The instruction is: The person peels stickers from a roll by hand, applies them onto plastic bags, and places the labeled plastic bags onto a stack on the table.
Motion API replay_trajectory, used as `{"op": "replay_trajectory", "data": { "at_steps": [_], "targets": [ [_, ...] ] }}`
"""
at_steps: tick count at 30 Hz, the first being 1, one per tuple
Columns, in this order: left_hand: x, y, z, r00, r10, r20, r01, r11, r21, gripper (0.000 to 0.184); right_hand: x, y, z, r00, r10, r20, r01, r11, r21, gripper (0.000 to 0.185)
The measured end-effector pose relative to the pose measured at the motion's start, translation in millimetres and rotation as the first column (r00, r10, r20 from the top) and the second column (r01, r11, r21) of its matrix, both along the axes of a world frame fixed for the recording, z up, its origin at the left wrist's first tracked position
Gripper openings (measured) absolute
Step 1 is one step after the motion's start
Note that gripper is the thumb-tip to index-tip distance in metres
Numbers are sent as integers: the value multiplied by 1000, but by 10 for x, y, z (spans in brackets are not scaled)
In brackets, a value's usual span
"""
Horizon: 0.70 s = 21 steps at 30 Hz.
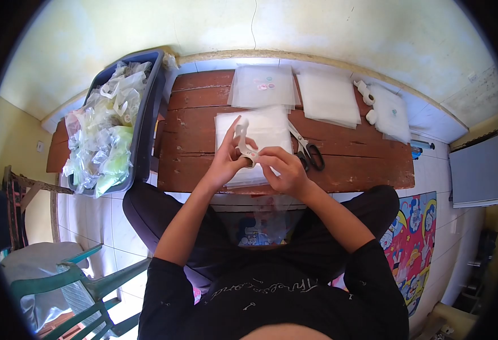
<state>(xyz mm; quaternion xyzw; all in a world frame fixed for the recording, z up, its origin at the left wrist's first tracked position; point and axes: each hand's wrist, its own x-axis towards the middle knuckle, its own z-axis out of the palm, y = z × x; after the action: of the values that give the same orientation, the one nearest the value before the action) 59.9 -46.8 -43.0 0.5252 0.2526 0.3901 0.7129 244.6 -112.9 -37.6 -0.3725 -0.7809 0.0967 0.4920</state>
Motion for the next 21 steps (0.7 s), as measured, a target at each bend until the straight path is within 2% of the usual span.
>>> {"op": "replay_trajectory", "data": {
  "at_steps": [2,3,5,6,8,9,11,12,14,18,20,21],
  "targets": [
    [-53,-9,99,981,-155,-115,153,988,-28,99,-21,-18,108,999,-51,-9,51,999,-3,37],
    [-75,-2,101,981,-156,-115,154,988,-29,99,-31,-16,169,999,-51,-9,51,999,-3,37],
    [-104,12,104,939,-314,-141,300,947,-112,102,-40,9,260,998,19,57,-15,998,-60,36],
    [-99,5,118,939,-314,-141,300,947,-113,102,-29,13,257,998,19,57,-15,998,-61,36],
    [-83,-8,151,911,-345,-225,323,938,-128,105,12,20,239,979,157,131,-119,958,-260,35],
    [-93,-3,147,912,-344,-225,323,938,-128,105,29,38,197,979,158,131,-119,958,-260,35],
    [-130,30,128,866,-468,-177,429,876,-221,106,57,77,98,954,286,90,-240,909,-340,36],
    [-151,42,119,866,-468,-176,428,876,-222,106,65,71,104,954,287,89,-241,909,-341,36],
    [-182,71,110,832,-543,-111,481,807,-342,109,81,66,125,943,323,84,-255,859,-444,42],
    [-185,92,166,859,-497,-119,441,839,-319,112,101,80,167,931,364,37,-299,814,-498,46],
    [-187,77,239,843,-529,-96,470,811,-348,113,81,49,321,899,437,22,-276,606,-746,52],
    [-194,69,211,844,-528,-95,468,812,-349,113,73,41,356,898,439,21,-278,604,-747,52]
  ]
}}
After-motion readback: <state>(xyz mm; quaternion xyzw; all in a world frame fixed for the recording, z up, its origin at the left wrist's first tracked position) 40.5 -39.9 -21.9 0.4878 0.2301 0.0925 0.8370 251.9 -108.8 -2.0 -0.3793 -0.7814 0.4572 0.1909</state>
